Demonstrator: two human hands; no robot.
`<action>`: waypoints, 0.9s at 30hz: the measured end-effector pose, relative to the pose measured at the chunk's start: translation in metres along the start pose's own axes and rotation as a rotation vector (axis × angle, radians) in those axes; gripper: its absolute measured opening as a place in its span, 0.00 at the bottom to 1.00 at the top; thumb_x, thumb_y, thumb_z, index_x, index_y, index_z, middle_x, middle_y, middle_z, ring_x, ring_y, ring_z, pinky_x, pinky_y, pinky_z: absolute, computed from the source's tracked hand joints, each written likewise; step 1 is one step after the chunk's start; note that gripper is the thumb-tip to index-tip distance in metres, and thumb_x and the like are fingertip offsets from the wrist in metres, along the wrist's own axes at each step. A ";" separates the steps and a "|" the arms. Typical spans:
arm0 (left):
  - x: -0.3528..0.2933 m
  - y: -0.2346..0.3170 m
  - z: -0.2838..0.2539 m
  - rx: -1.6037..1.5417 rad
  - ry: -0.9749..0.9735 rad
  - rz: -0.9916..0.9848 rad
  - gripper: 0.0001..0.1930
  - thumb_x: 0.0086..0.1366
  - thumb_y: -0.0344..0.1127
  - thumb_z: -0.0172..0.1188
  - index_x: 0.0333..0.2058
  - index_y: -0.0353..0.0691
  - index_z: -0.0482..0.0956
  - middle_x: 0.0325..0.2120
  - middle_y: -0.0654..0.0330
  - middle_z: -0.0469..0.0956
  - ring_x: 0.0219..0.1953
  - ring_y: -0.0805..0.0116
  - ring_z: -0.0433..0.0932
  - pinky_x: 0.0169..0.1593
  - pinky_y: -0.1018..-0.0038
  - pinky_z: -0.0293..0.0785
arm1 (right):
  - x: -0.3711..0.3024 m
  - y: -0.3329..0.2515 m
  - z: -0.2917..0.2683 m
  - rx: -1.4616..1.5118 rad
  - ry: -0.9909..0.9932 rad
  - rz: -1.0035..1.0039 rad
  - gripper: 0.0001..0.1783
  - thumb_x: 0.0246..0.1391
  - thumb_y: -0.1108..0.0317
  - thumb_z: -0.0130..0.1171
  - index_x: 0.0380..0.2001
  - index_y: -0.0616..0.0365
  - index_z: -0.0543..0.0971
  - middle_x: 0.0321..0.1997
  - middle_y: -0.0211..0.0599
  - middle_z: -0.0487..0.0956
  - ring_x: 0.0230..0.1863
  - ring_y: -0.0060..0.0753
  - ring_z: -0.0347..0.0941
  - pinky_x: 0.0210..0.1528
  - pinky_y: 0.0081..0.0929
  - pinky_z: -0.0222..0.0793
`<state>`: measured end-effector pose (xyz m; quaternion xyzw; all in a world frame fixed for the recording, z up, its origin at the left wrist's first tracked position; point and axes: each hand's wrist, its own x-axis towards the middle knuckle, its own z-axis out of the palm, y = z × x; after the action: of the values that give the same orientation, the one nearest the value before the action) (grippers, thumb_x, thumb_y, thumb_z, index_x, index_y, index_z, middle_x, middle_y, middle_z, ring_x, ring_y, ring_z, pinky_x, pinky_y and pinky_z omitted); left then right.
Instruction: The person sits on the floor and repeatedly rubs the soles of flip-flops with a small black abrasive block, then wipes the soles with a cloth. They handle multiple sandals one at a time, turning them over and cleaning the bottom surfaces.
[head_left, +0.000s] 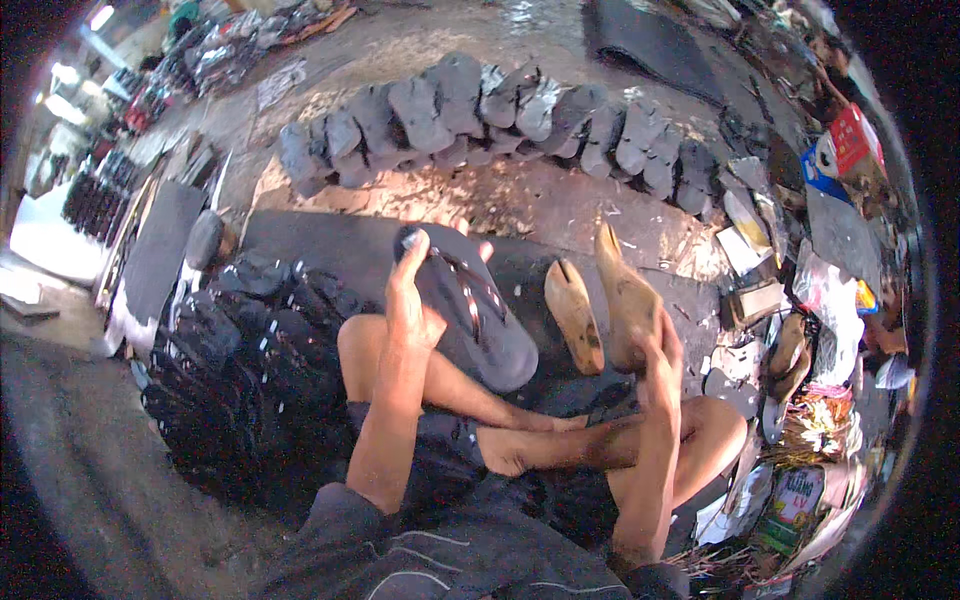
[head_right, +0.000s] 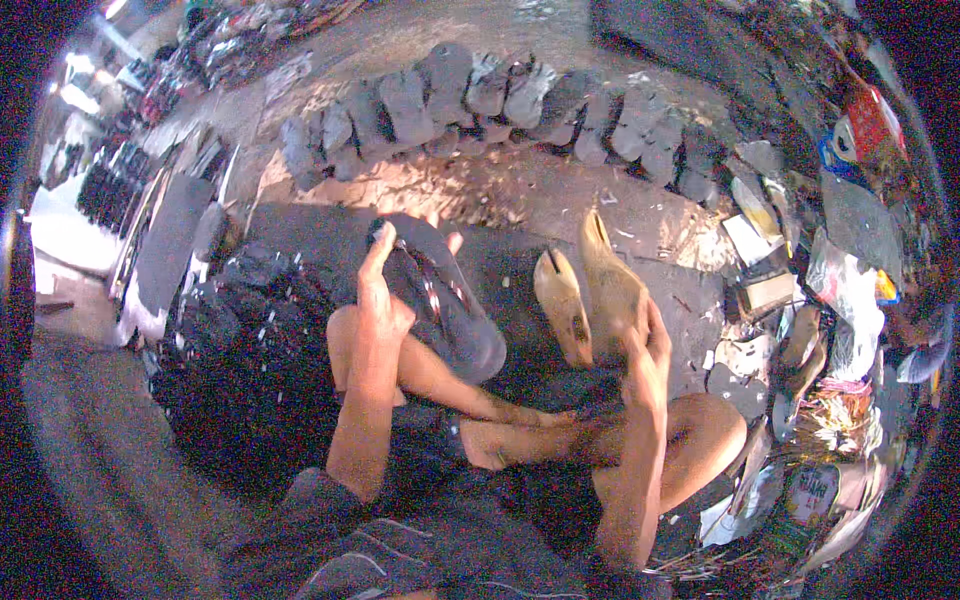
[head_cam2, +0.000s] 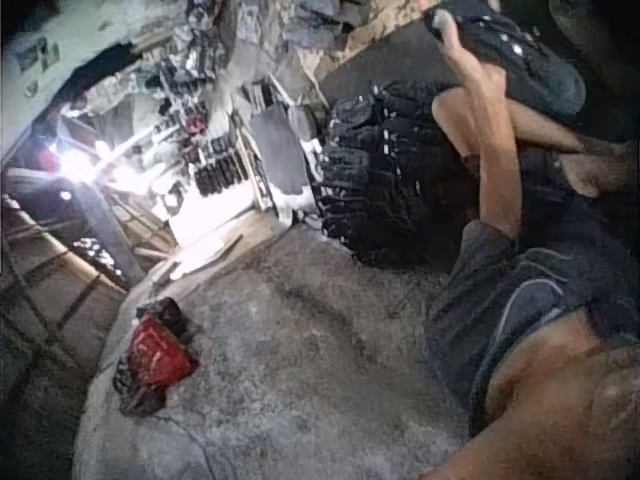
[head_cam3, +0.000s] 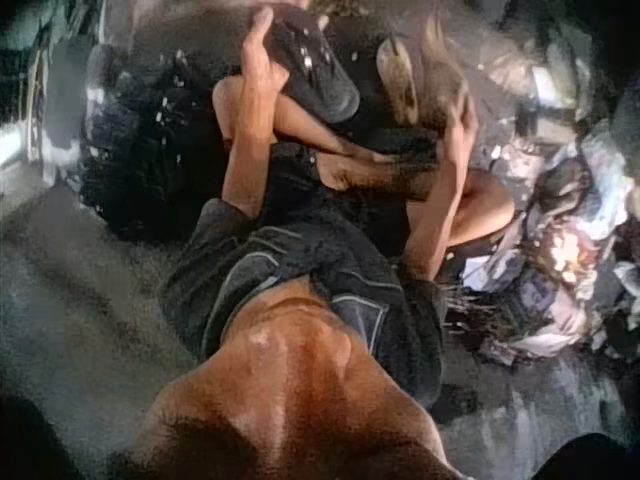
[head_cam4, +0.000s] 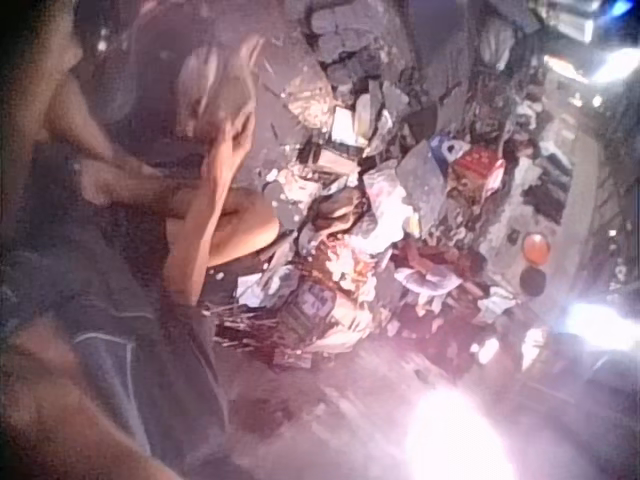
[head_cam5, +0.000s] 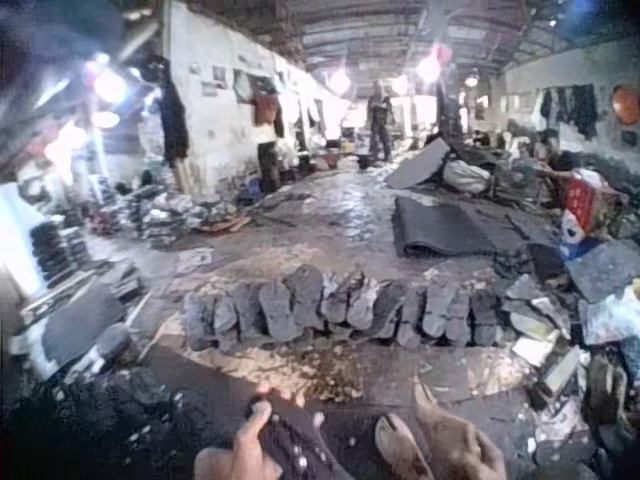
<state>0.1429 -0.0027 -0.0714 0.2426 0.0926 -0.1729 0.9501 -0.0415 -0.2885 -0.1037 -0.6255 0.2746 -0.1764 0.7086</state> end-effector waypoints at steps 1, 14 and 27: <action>-0.004 0.012 -0.003 0.036 -0.041 0.194 0.15 0.77 0.40 0.60 0.59 0.52 0.76 0.61 0.54 0.78 0.65 0.52 0.75 0.68 0.32 0.70 | -0.029 -0.027 0.016 0.042 -0.026 -0.088 0.35 0.56 0.60 0.67 0.65 0.65 0.75 0.53 0.46 0.84 0.48 0.42 0.84 0.48 0.36 0.81; -0.045 -0.003 0.026 0.236 -0.143 0.279 0.23 0.74 0.31 0.58 0.65 0.50 0.67 0.65 0.42 0.72 0.70 0.42 0.70 0.66 0.34 0.74 | -0.126 -0.079 0.068 -0.243 -0.394 -0.270 0.31 0.57 0.73 0.69 0.64 0.68 0.77 0.64 0.53 0.82 0.64 0.41 0.80 0.67 0.40 0.74; -0.109 -0.054 0.030 0.293 0.010 -0.193 0.31 0.79 0.57 0.51 0.71 0.45 0.65 0.60 0.53 0.77 0.64 0.56 0.77 0.69 0.55 0.75 | -0.122 0.008 0.075 -0.291 -0.291 -0.606 0.35 0.61 0.68 0.68 0.70 0.57 0.71 0.75 0.60 0.67 0.76 0.63 0.63 0.78 0.53 0.57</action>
<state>0.0246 -0.0307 -0.0398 0.3695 0.0939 -0.2735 0.8831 -0.0923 -0.1553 -0.0854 -0.7913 -0.0043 -0.2466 0.5595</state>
